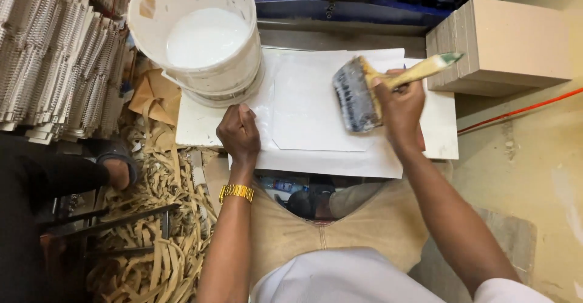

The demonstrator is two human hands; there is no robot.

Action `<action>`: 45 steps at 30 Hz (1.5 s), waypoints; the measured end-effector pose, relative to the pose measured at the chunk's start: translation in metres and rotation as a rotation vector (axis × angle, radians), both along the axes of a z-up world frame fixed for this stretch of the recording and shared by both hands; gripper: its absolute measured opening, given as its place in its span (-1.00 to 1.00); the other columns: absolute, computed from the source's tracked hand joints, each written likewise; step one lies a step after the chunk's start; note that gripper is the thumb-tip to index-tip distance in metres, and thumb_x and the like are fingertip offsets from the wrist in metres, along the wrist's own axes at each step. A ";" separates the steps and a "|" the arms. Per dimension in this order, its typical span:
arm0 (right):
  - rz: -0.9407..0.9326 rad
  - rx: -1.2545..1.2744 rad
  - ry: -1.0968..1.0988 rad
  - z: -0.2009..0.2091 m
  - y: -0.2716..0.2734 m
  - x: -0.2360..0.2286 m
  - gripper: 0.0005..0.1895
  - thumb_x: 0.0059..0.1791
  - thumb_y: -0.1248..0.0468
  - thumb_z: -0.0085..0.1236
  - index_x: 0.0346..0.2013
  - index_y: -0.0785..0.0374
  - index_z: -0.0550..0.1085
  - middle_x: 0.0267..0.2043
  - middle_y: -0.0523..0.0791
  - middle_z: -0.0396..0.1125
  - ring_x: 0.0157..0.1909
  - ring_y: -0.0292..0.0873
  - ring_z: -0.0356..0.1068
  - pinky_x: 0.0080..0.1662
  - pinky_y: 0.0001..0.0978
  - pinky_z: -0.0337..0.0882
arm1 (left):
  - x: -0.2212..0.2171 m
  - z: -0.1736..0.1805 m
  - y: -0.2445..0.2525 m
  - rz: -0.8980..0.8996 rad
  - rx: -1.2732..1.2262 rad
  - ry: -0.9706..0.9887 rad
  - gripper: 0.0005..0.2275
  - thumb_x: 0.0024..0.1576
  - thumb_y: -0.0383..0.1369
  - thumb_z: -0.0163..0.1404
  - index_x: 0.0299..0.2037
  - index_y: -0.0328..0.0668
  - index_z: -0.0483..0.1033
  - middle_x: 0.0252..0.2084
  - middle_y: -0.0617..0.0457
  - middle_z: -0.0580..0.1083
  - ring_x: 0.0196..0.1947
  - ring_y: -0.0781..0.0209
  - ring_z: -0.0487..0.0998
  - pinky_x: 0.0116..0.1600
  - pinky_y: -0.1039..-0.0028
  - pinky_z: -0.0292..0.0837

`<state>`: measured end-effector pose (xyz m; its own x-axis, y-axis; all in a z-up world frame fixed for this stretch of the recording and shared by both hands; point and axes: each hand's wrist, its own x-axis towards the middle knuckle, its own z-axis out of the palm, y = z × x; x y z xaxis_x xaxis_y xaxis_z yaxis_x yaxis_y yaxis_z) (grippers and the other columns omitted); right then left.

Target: The person applies glue to a white book cover using a brush, then places a brown cardboard sheet on top and presses it down. They flip the book over to reveal a blue cover and repeat the process on the other side.

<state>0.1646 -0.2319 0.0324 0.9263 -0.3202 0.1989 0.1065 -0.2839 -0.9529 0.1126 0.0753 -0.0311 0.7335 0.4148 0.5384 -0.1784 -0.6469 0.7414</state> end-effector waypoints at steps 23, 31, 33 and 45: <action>0.565 -0.772 -0.656 -0.025 -0.004 -0.077 -0.80 0.11 0.33 0.05 -0.07 0.22 0.61 0.08 0.01 0.49 0.11 0.10 0.49 0.16 -0.10 0.46 | -0.001 0.005 0.000 -0.011 -0.024 -0.014 -0.57 0.39 -0.23 -0.31 -0.57 -0.06 0.39 -0.63 0.02 0.36 -0.59 -0.02 0.49 -0.44 0.33 0.38; 0.664 -0.621 -0.764 -0.047 0.074 -0.128 -0.90 0.03 0.29 0.16 -0.21 0.15 0.60 -0.05 -0.01 0.54 -0.03 0.08 0.55 0.05 -0.13 0.52 | -0.002 0.005 0.008 -0.030 -0.149 -0.047 -0.55 0.39 -0.23 -0.33 -0.58 -0.03 0.42 -0.64 0.07 0.40 -0.60 0.07 0.49 -0.40 0.39 0.39; 0.751 -0.500 -0.665 -0.014 0.069 -0.117 -0.90 -0.02 0.28 0.24 -0.22 0.17 0.60 -0.10 -0.01 0.55 -0.08 0.06 0.56 0.01 -0.12 0.55 | 0.000 0.007 0.008 -0.032 -0.185 -0.053 -0.55 0.39 -0.23 -0.34 -0.57 -0.03 0.43 -0.63 0.08 0.41 -0.59 0.09 0.49 -0.39 0.40 0.39; 0.749 -0.660 -0.861 -0.022 0.092 -0.110 -0.80 0.13 0.20 0.01 -0.22 0.12 0.60 -0.03 -0.06 0.53 -0.02 0.06 0.53 0.11 -0.17 0.49 | -0.001 0.009 0.011 0.006 -0.333 -0.126 -0.53 0.38 -0.18 -0.35 -0.60 0.00 0.42 -0.74 0.12 0.25 -0.64 0.20 0.37 -0.34 0.48 0.35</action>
<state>0.0546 -0.1401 0.0099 0.3346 0.5954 0.7304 0.9392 -0.2738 -0.2071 0.1114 0.0866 -0.0220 0.6670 0.5870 0.4589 -0.2788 -0.3745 0.8843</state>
